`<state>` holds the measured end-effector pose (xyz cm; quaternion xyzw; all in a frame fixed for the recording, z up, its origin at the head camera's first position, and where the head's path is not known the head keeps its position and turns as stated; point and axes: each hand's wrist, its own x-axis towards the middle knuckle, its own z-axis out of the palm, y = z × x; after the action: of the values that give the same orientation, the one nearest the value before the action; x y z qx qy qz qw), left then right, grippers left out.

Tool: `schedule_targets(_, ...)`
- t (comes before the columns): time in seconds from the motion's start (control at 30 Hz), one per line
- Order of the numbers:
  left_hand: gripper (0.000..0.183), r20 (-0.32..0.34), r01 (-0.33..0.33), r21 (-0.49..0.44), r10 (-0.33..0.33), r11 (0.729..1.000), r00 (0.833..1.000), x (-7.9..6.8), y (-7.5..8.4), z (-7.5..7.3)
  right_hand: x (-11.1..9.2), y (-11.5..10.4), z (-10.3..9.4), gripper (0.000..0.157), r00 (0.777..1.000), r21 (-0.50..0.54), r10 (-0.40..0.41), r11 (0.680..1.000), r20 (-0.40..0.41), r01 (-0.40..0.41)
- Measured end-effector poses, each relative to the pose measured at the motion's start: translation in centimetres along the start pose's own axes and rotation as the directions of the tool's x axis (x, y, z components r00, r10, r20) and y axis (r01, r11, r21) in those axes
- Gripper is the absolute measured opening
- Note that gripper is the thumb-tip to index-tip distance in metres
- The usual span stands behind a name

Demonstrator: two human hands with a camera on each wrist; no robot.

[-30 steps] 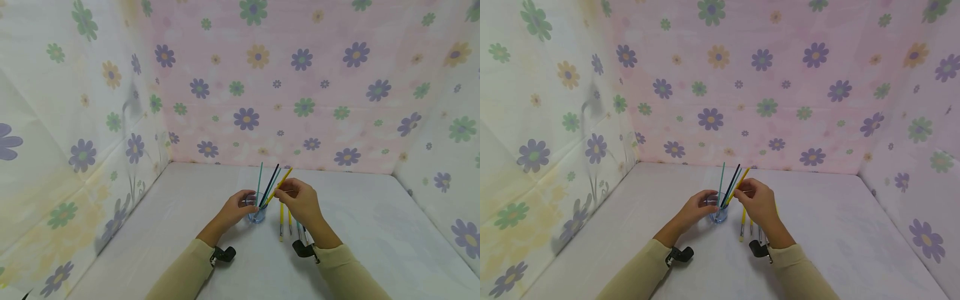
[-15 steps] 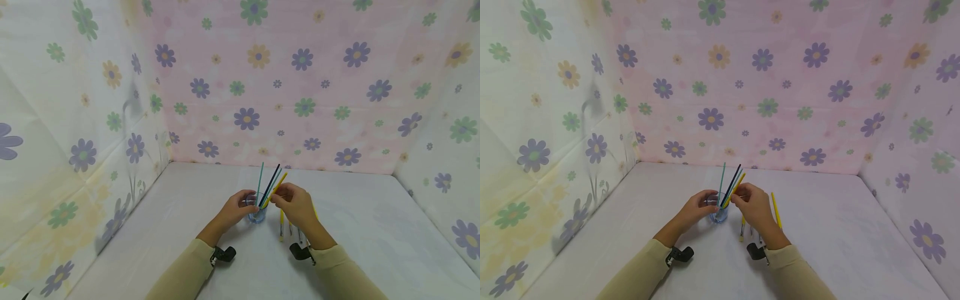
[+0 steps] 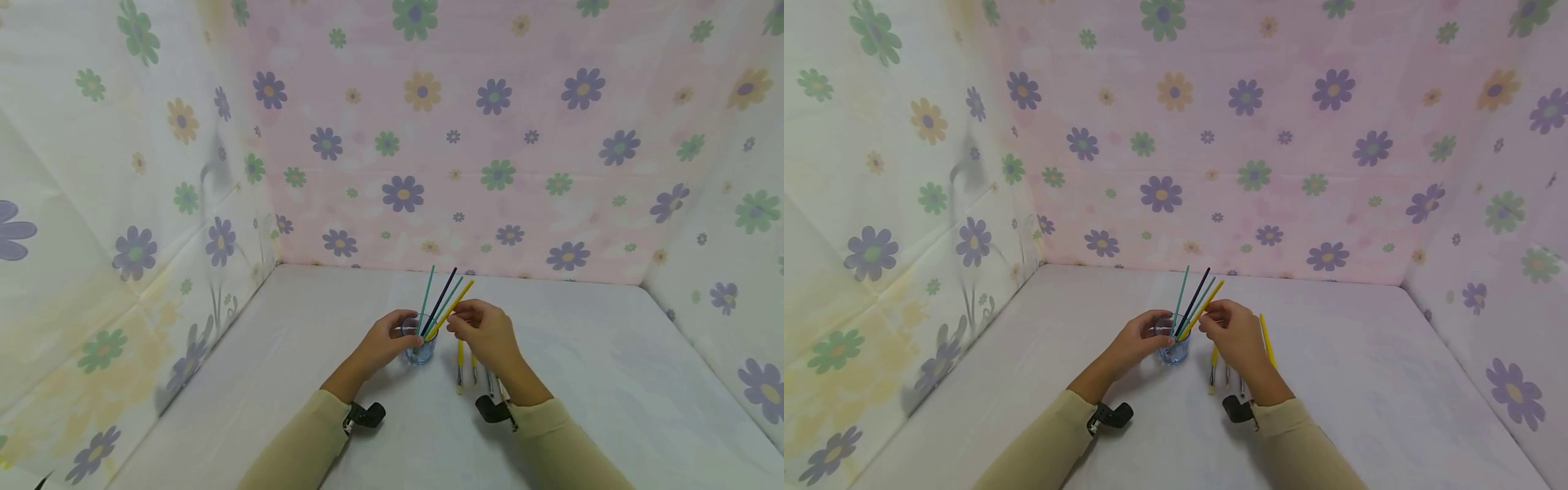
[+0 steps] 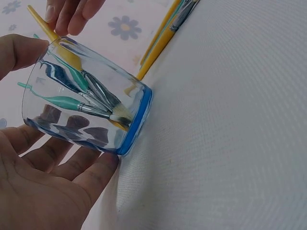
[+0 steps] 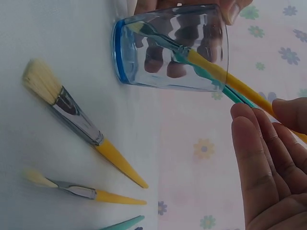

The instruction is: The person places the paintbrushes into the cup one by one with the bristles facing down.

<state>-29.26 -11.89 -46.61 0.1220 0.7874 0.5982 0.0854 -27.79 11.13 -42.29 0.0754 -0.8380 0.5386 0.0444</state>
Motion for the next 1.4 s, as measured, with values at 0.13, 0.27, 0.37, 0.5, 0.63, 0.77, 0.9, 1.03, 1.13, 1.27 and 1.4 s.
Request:
schedule_targets(0.13,0.057,-0.002,0.002,0.0,-0.002,1.0,1.0,0.1,-0.1,0.0,0.0,0.0,-0.5,0.026,1.0,-0.009,-0.008,1.0,-0.017,0.008)
schedule_targets(0.27,0.058,-0.006,0.001,0.003,-0.001,1.0,1.0,0.1,-0.1,0.1,0.1,-0.3,-1.2,0.025,0.999,-0.011,-0.013,1.0,-0.038,0.013)
schedule_targets(0.37,0.058,-0.005,-0.002,0.002,0.002,1.0,1.0,0.0,-0.1,0.0,0.1,-0.6,-1.8,0.025,0.999,-0.01,-0.022,1.0,-0.048,0.021)
schedule_targets(0.5,0.057,-0.002,-0.007,0.002,0.007,1.0,1.0,0.0,-0.1,0.0,0.2,-0.6,-2.5,0.026,0.998,-0.009,-0.022,1.0,-0.058,0.021)
schedule_targets(0.63,0.057,-0.002,-0.011,0.007,0.011,1.0,1.0,0.1,-0.2,-0.1,0.4,-0.4,-3.1,0.027,0.997,-0.021,-0.011,1.0,-0.07,0.009)
schedule_targets(0.77,0.057,-0.004,-0.012,0.01,0.012,1.0,1.0,0.1,-0.2,0.0,0.4,-0.3,-3.6,0.028,0.997,-0.054,0.002,0.999,-0.083,-0.007)
schedule_targets(0.9,0.057,-0.007,-0.009,0.012,0.009,1.0,1.0,0.1,-0.2,0.0,0.5,-0.1,-4.3,0.029,0.996,-0.08,0.014,0.997,-0.091,-0.021)
schedule_targets(1.03,0.057,-0.008,-0.009,0.014,0.009,1.0,1.0,0.1,-0.3,0.0,0.6,0.2,-5.0,0.032,0.994,-0.069,0.043,0.996,-0.096,-0.049)
schedule_targets(1.13,0.057,-0.009,-0.01,0.016,0.01,1.0,1.0,0.2,-0.4,0.0,0.8,0.4,-5.5,0.033,0.993,-0.057,0.068,0.996,-0.1,-0.074)
schedule_targets(1.27,0.057,-0.013,-0.009,0.023,0.009,1.0,1.0,0.2,-0.4,0.0,1.0,0.9,-6.2,0.032,0.991,-0.058,0.084,0.994,-0.102,-0.09)
schedule_targets(1.4,0.057,-0.016,-0.011,0.026,0.011,1.0,1.0,0.2,-0.4,0.0,1.3,1.4,-6.9,0.031,0.989,-0.063,0.101,0.992,-0.109,-0.108)
